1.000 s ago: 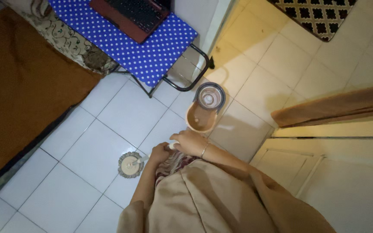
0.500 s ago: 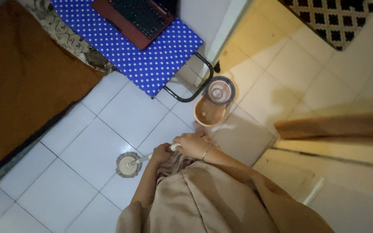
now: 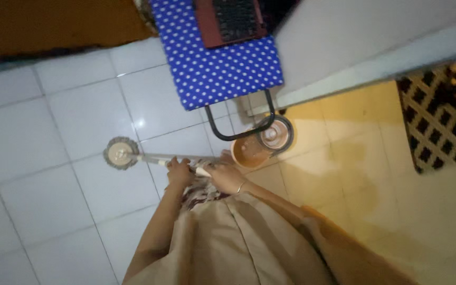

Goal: The person mops a tiled floor using a mop, moving the mop head across the floor and then placing the mop into a bucket.

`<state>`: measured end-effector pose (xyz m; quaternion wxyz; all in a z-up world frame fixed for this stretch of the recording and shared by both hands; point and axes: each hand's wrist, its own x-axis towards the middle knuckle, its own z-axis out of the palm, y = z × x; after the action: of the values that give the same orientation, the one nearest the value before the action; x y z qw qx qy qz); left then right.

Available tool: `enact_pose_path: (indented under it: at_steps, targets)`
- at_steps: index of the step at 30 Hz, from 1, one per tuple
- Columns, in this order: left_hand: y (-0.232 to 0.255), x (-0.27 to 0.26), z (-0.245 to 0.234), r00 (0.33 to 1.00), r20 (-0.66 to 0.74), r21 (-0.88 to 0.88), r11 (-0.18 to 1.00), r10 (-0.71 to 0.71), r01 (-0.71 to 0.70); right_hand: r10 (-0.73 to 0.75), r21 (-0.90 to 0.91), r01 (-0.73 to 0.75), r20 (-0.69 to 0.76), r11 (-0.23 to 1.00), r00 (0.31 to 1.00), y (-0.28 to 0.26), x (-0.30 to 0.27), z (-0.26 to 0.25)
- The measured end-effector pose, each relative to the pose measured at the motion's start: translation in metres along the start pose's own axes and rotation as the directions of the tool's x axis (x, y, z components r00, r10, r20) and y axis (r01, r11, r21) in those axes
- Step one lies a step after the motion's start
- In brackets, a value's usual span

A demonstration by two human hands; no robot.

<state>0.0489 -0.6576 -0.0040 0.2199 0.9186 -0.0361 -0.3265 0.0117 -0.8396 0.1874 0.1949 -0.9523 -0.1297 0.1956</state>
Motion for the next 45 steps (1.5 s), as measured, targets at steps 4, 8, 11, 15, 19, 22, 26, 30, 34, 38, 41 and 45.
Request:
enact_pose_path:
  at_steps: [4, 8, 11, 15, 19, 22, 26, 30, 34, 38, 41, 45]
  targets:
    - [0.023, -0.019, -0.013, 0.971, 0.055, -0.102, 0.966, -0.232, 0.237, 0.067, 0.124, -0.085, 0.145, 0.989, 0.987, -0.001, 0.007, -0.01]
    - [0.017, -0.022, -0.023, 0.972, 0.07, -0.16, 0.959, -0.224, 0.233, 0.133, 0.055, -0.154, 0.28, 0.987, 0.951, -0.03, 0.016, -0.04]
    - [0.003, -0.017, -0.018, 0.984, 0.038, -0.157, 0.971, -0.176, 0.18, 0.088, -0.038, -0.082, 0.205, 0.996, 0.975, -0.045, 0.02, -0.048]
    - [-0.01, -0.018, -0.018, 0.99, 0.037, -0.202, 0.969, -0.137, 0.142, 0.049, 0.055, -0.056, 0.123, 0.997, 0.991, -0.047, 0.02, -0.034]
    - [-0.017, -0.019, -0.021, 0.992, 0.071, -0.182, 0.977, -0.102, 0.113, 0.075, 0.078, -0.087, 0.146, 0.993, 0.986, -0.044, 0.017, -0.02]
    - [-0.018, -0.012, -0.015, 0.993, 0.082, -0.155, 0.983, -0.089, 0.101, 0.177, 0.107, -0.203, 0.214, 0.973, 0.961, -0.046, 0.014, -0.02]
    - [-0.017, -0.006, -0.012, 0.994, 0.08, -0.171, 0.981, -0.08, 0.093, 0.173, 0.075, -0.184, 0.135, 0.98, 0.976, -0.047, 0.013, -0.017]
    - [-0.019, -0.011, -0.016, 0.993, 0.103, -0.185, 0.979, -0.065, 0.084, 0.182, 0.092, -0.198, 0.159, 0.976, 0.97, -0.053, 0.013, -0.023]
    - [-0.023, -0.01, -0.011, 0.997, 0.052, -0.215, 0.975, -0.05, 0.06, 0.222, -0.006, -0.223, 0.146, 0.975, 0.964, -0.059, 0.015, -0.03]
    - [-0.021, -0.007, -0.007, 0.998, 0.022, -0.244, 0.968, -0.051, 0.055, 0.193, 0.048, -0.2, 0.126, 0.979, 0.973, -0.049, 0.015, -0.024]
    - [-0.023, -0.007, -0.006, 1.0, -0.001, -0.207, 0.978, -0.016, 0.015, 0.201, 0.053, -0.207, 0.09, 0.977, 0.975, -0.042, 0.013, -0.018]
    - [-0.039, -0.009, -0.005, 0.989, -0.136, -0.16, 0.987, -0.053, 0.031, 0.211, 0.182, -0.209, 0.008, 0.961, 0.977, -0.05, 0.001, -0.027]
